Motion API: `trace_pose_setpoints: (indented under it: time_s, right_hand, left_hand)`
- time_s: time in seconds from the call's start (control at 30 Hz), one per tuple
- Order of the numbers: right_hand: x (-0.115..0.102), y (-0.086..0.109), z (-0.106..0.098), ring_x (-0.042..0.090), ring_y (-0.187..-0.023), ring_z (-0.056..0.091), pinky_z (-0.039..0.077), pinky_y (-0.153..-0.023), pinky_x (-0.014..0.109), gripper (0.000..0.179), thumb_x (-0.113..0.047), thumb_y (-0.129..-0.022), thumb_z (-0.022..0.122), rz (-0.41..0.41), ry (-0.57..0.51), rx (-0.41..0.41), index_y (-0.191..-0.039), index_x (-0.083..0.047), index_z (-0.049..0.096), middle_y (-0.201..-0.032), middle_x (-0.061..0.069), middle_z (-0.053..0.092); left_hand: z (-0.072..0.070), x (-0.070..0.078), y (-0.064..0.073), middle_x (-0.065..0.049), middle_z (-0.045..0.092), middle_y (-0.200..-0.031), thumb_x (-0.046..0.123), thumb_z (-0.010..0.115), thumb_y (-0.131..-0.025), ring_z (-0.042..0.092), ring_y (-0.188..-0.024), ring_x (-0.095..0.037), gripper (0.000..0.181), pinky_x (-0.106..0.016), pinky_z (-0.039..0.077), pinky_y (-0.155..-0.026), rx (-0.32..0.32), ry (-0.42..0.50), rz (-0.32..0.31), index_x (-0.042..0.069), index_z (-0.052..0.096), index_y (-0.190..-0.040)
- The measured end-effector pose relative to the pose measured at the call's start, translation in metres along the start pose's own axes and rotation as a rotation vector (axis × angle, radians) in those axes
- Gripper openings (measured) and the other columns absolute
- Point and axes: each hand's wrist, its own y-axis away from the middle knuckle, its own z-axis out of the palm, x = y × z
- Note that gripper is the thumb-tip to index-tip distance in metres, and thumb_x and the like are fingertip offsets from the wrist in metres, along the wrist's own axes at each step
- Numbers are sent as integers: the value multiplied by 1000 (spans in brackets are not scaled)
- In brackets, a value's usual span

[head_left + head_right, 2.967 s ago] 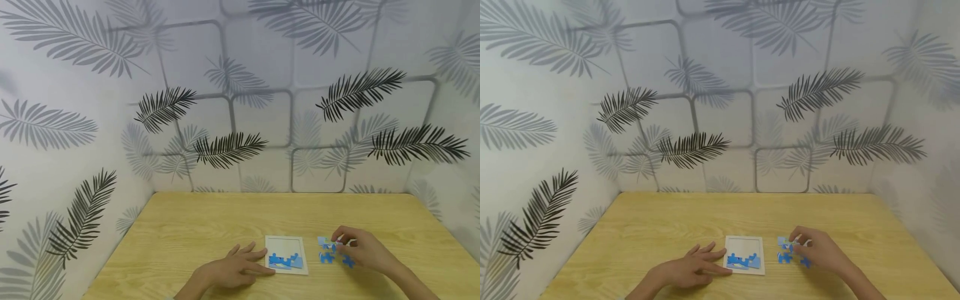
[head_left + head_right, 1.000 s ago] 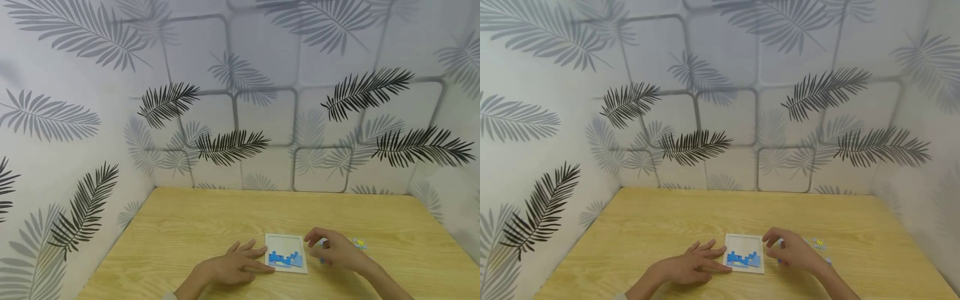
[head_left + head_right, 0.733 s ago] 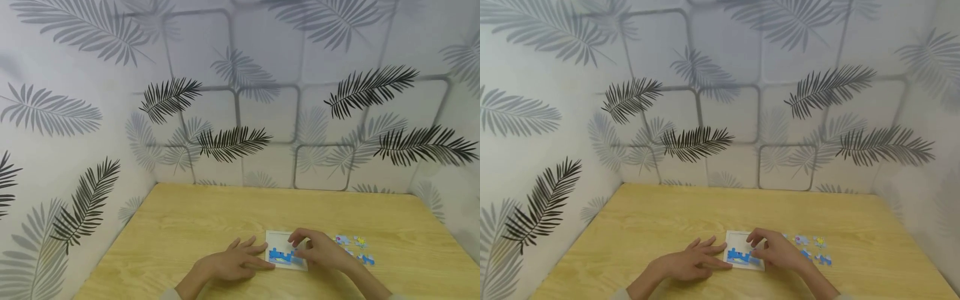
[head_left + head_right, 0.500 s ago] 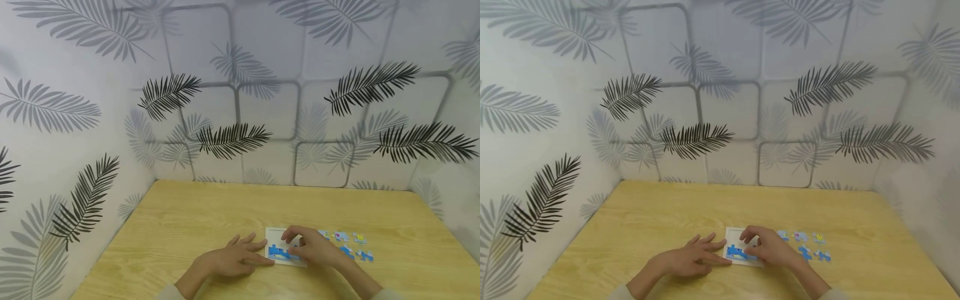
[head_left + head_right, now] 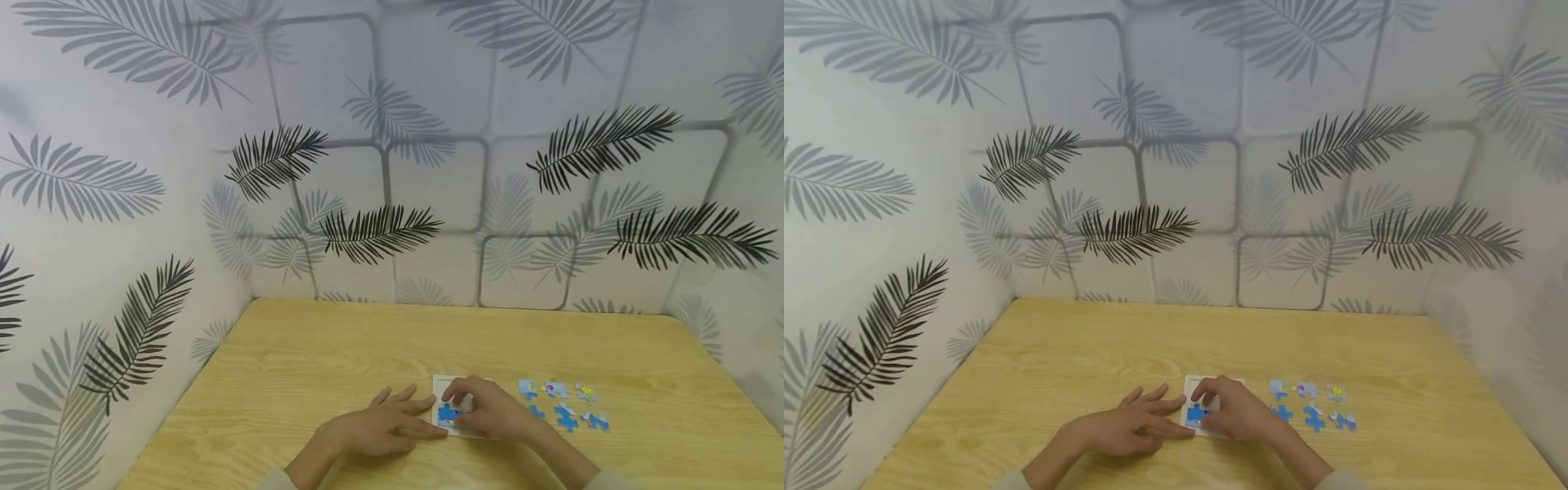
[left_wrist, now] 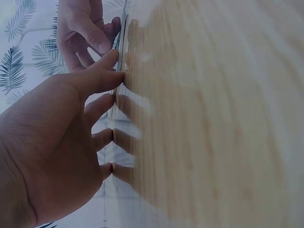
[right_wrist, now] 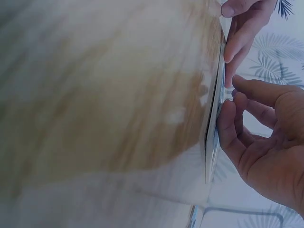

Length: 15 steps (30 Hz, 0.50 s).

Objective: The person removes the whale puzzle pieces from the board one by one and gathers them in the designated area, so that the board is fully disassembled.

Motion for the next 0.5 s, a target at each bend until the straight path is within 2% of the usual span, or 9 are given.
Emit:
trace_pose_setpoints:
  time_s: [0.2,0.33,0.43,0.5]
  right_hand:
    - [-4,-4,8,3,-57,54,48,-52,19,31,2,-89,74,18,-30,-25,-119,-1,66,-102,16,67]
    - [-6,-5,11,12,-76,63,55,-65,26,31,1,-86,77,10,29,-19,-115,-3,65,-101,13,68]
    - [-5,-6,12,18,-91,63,55,-76,30,29,-2,-86,79,-9,95,-11,-111,-6,65,-100,9,68]
    - [-5,-6,12,20,-92,63,55,-77,31,28,-3,-86,80,-12,127,-5,-109,-7,65,-100,7,67]
  left_hand:
    - [1,0,1,0,26,-171,27,49,-110,5,-160,-41,44,-74,5,-120,4,28,8,45,54,-150]
    - [2,0,1,0,26,-171,27,49,-109,4,-160,-40,44,-74,4,-121,6,34,7,44,55,-149]
    - [2,0,1,0,26,-171,27,49,-109,5,-160,-40,44,-73,5,-121,8,28,5,45,55,-149]
    - [2,-1,0,-1,26,-171,27,50,-109,5,-160,-39,44,-72,5,-121,10,23,6,45,55,-149]
